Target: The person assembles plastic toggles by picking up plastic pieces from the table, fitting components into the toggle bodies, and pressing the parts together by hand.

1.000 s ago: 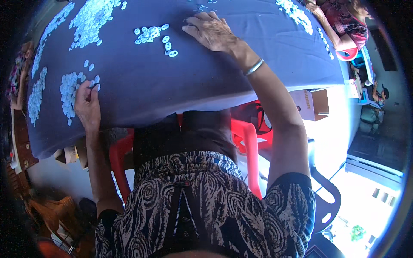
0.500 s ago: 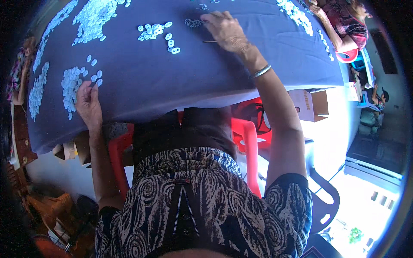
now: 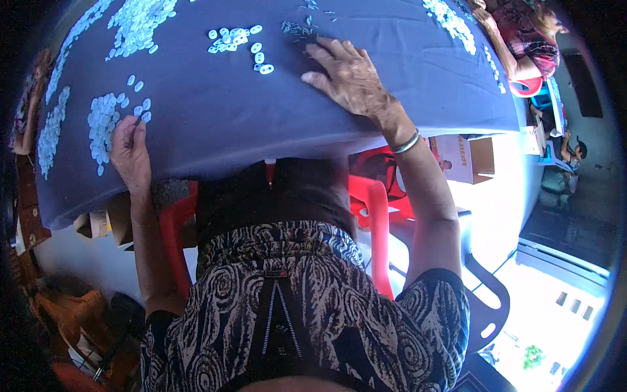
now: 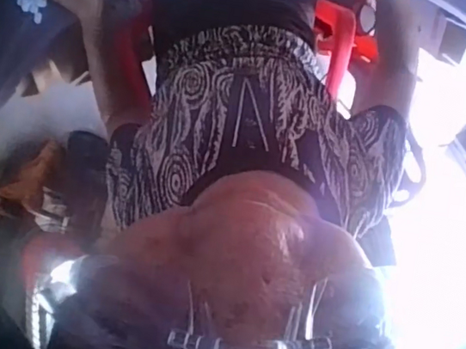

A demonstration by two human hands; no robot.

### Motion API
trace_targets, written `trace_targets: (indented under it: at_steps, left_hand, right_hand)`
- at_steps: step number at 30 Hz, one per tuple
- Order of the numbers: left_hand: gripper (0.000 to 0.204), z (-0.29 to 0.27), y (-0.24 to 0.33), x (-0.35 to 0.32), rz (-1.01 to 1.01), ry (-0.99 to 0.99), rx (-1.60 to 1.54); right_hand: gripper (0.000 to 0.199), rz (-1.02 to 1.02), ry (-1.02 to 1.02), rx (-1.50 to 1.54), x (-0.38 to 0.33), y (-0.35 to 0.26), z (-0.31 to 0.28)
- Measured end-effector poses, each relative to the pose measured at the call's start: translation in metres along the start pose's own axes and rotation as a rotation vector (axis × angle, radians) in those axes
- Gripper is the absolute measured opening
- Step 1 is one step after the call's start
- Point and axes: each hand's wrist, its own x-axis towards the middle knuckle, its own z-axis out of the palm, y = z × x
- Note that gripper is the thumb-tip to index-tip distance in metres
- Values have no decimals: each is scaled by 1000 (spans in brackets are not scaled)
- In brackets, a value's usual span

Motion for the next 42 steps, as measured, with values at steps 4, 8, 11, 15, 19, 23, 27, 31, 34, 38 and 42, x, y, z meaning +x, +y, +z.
trace_targets:
  at_steps: [4,8,11,15,19,23,27,31,34,38,42]
  left_hand:
    - [16,1,0,0,17,0,-33]
    - [16,1,1,0,-1,5,-20]
    - [15,2,2,-1,-18,18,-43]
    - [17,-4,-6,-2,-66,40,-98]
    - [15,-3,-5,-2,-75,61,-155]
    - [11,6,13,-4,-10,60,-200]
    - [7,18,47,3,61,-151,-178]
    - [7,51,76,6,-16,-390,-364]
    - [9,74,85,-4,-109,-492,-387]
    - [10,90,77,-15,-83,-472,-397]
    - [10,91,71,-17,-20,-346,-448]
  right_hand:
    - [44,69,111,178,11,29,-14]
    - [45,211,174,530,17,35,-10]
    - [49,265,191,620,18,38,-2]
    - [52,308,190,677,21,29,3]
    - [41,188,211,771,26,16,7]
    - [16,194,153,758,34,-8,14]
    - [13,131,81,597,49,-30,16]
    - [15,176,31,412,62,-46,26]
    - [14,155,-13,471,69,-61,31]
    - [14,92,51,698,67,-64,36]
    - [15,189,129,777,59,-48,29]
